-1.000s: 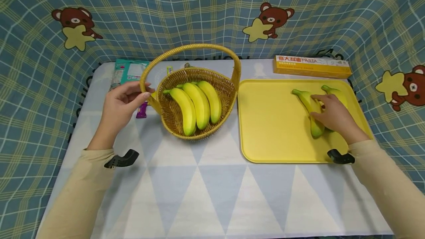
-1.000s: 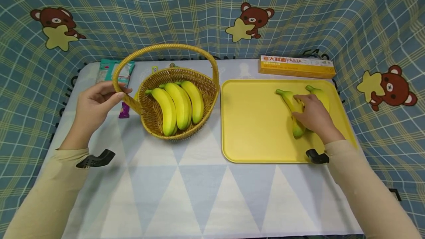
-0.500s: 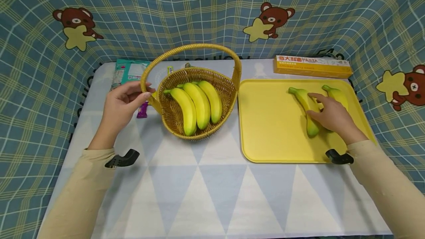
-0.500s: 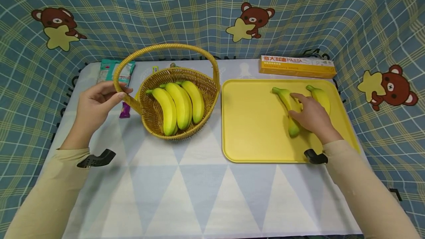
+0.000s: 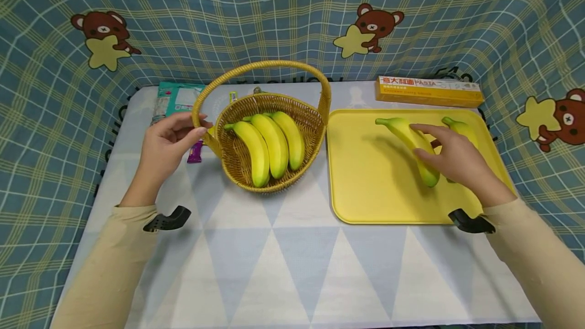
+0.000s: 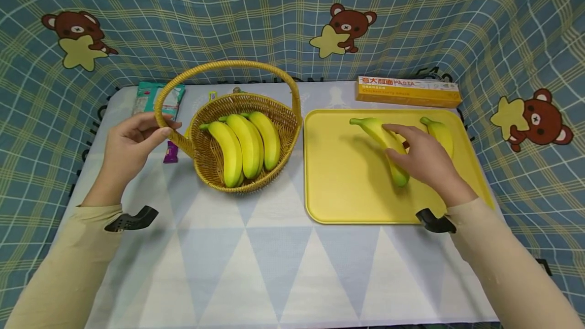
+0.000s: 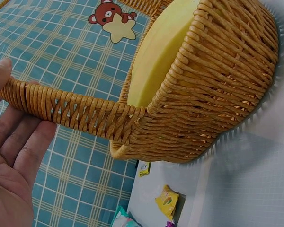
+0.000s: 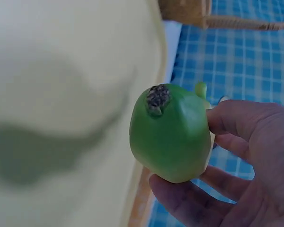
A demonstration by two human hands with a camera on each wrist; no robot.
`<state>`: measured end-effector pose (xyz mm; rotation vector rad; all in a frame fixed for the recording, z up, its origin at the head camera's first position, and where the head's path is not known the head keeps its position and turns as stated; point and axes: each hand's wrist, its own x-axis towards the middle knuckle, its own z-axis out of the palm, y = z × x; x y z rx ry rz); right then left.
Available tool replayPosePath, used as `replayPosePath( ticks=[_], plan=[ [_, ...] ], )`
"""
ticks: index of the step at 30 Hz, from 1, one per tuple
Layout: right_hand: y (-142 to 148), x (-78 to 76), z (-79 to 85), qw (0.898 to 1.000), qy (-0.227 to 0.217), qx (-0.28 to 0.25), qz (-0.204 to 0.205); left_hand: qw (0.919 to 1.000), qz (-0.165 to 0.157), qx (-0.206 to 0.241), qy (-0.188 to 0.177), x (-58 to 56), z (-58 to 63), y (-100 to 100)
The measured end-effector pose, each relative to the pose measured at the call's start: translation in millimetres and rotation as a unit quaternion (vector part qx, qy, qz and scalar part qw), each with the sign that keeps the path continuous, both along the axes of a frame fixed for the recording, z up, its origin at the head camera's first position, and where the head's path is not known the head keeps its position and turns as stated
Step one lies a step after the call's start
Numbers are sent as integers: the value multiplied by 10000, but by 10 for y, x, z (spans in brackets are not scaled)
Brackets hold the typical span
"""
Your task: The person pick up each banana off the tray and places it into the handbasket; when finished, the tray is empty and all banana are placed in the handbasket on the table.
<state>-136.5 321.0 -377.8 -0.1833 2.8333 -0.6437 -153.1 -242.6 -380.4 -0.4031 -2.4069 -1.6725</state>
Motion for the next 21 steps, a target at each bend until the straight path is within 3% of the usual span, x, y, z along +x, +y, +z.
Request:
replayPosePath(
  ticks=[11, 21],
  plan=[
    [-506, 139, 267, 9914, 960, -147, 876, 10000, -24, 28, -9, 6, 1, -2],
    [-1049, 79, 314, 9856, 892, -486, 1351, 9999, 50, -91, 4, 6, 2, 1]
  ],
)
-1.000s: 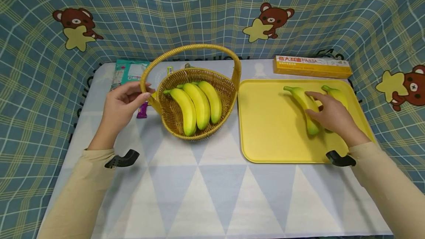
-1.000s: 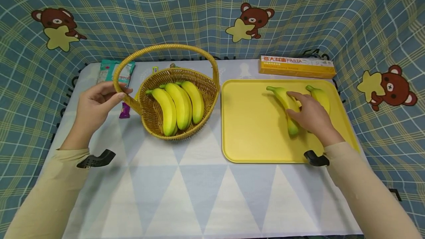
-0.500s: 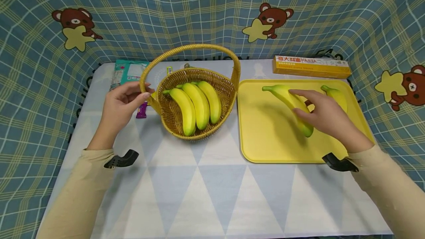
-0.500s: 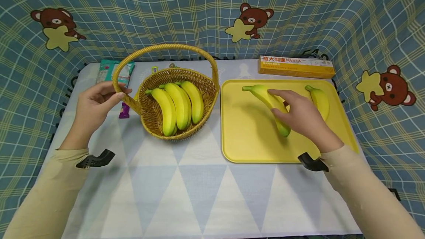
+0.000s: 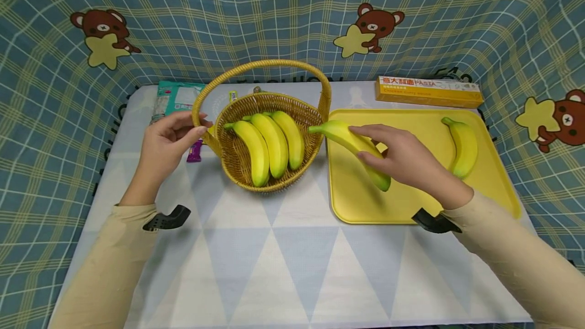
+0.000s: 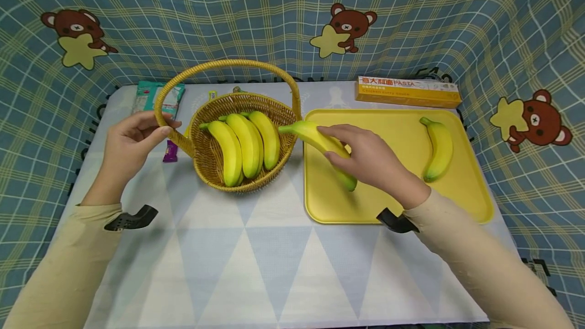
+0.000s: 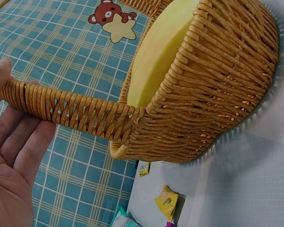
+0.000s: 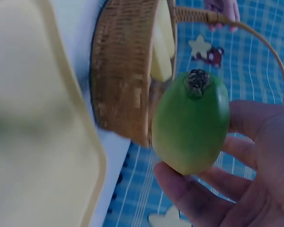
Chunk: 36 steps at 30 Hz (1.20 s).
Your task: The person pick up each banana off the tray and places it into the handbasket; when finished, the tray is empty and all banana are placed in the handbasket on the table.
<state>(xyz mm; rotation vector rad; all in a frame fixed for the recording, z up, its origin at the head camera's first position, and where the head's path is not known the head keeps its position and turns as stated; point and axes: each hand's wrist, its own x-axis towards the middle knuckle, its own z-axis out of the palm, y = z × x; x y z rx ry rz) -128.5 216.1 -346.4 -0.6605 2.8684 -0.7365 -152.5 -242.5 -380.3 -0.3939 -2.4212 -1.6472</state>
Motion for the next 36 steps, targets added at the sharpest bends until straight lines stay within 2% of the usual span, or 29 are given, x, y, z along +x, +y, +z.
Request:
replayPosePath(
  ticks=[13, 20, 23, 30, 36],
  plan=[
    [-811, -449, -140, 9995, -133, -287, 61, 10000, -60, 62, -1, -10, -4, -5],
    [-1167, -682, -264, 9999, -93, -99, 4, 9999, -70, 60, 63, -7, 0, -11],
    [-1266, -770, -342, 9997, -216, -33, -95, 10000, -60, 53, 54, -5, 1, -14],
    [-1393, -838, -479, 9989, -348, 315, 63, 10000, -66, 56, 34, -9, 3, -8],
    [-1386, -804, -496, 9993, -288, 92, 201, 10000, -67, 52, 24, -12, 2, -17]
  ],
)
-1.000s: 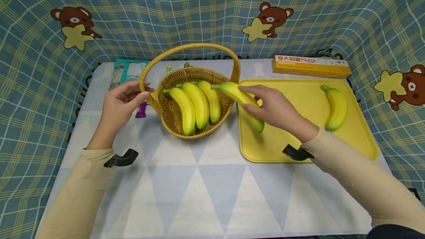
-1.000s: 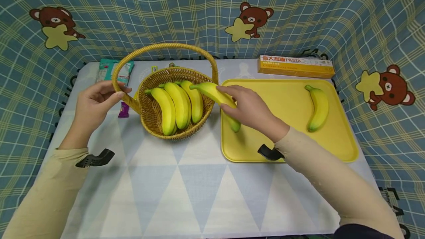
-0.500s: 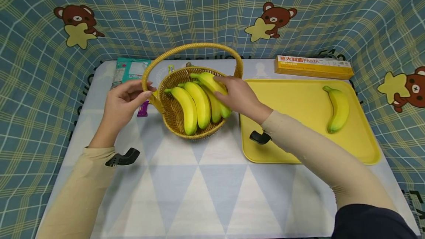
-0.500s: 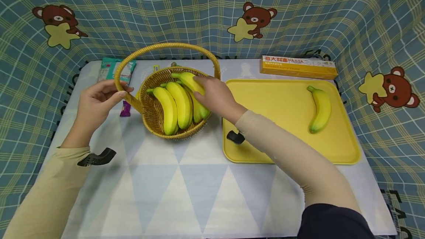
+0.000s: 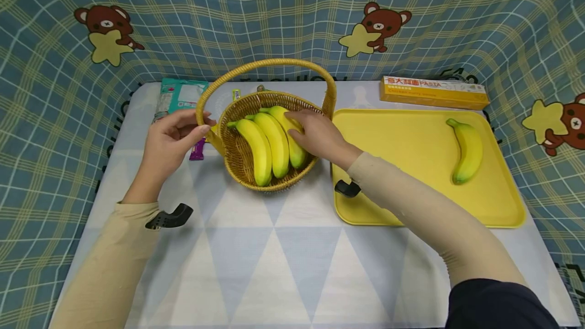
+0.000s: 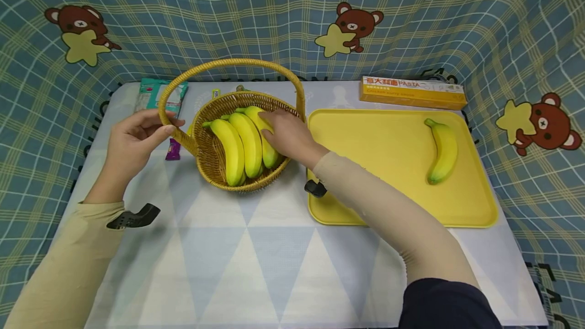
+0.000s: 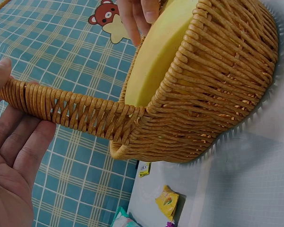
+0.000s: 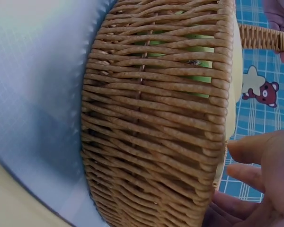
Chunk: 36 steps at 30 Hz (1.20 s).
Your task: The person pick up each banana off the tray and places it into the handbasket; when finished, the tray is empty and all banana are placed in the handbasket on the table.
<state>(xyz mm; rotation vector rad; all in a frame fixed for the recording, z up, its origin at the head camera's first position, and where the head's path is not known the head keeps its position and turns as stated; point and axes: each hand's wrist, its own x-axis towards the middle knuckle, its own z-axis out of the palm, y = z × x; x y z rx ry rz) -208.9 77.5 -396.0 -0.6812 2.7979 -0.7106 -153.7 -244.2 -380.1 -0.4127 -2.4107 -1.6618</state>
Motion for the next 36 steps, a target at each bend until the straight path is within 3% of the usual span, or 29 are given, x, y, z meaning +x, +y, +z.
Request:
replayPosePath(
  ticks=[9, 17, 27, 36],
  plan=[
    [236, 182, 46, 9978, 419, -506, -35, 10000, 42, -23, -32, 3, 7, 9],
    [704, 444, 8, 9914, 627, -1137, -171, 10000, 65, -61, -40, -2, 6, 10],
    [1462, 601, -80, 9908, 386, -825, -999, 10000, 39, -25, -18, -1, -15, 1],
    [2252, 650, -174, 9801, 57, -612, -1886, 10000, 18, 8, -37, 1, -4, 8]
  ],
)
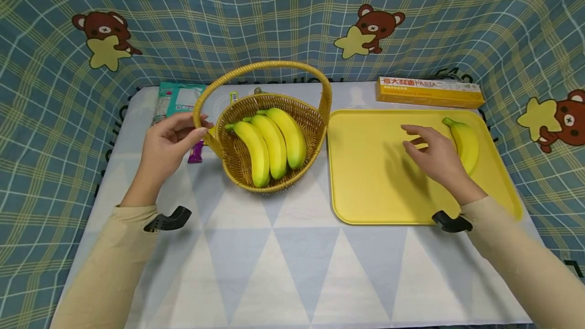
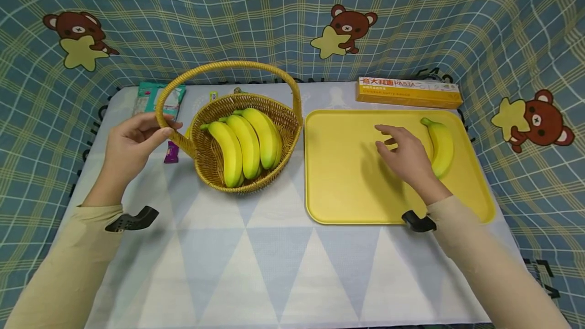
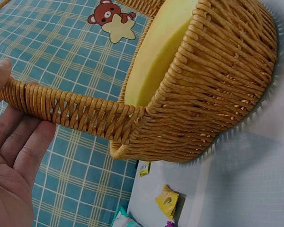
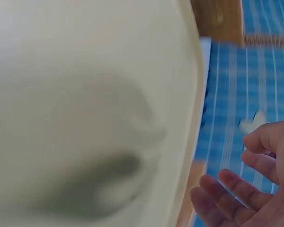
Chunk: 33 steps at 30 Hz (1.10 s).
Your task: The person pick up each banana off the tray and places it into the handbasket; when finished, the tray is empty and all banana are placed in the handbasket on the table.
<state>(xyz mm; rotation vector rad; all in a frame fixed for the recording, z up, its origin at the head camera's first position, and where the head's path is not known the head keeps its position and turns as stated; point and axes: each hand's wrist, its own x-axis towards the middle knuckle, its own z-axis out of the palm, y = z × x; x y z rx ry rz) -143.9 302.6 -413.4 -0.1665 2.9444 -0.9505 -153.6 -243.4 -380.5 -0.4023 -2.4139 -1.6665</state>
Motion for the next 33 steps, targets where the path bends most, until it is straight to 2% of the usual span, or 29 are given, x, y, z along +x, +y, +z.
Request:
replayPosePath(
  ticks=[5, 11, 17, 20, 27, 29, 33],
  plan=[
    [409, -3, -75, 9985, -268, 171, -443, 10000, 15, -37, -27, 6, 5, 0],
    [818, -17, -143, 9944, -226, 371, -961, 10000, 61, -75, -18, 6, 8, 3],
    [1108, -8, -200, 9886, -312, 384, -1422, 9999, 94, -140, -37, 5, 12, 6],
    [1201, -4, -206, 9876, -531, 434, -1412, 9999, 99, -125, -58, 8, 13, 4],
    [1344, -6, -154, 9770, -1647, 488, -1265, 10000, 13, -52, -1, 8, 14, 9],
    [1356, -17, -144, 9754, -1768, 440, -1238, 10000, -30, -30, 30, 3, 11, 9],
    [1328, -36, -136, 9767, -1709, 414, -1229, 10000, -28, -44, 52, -1, 7, 4]
  ],
)
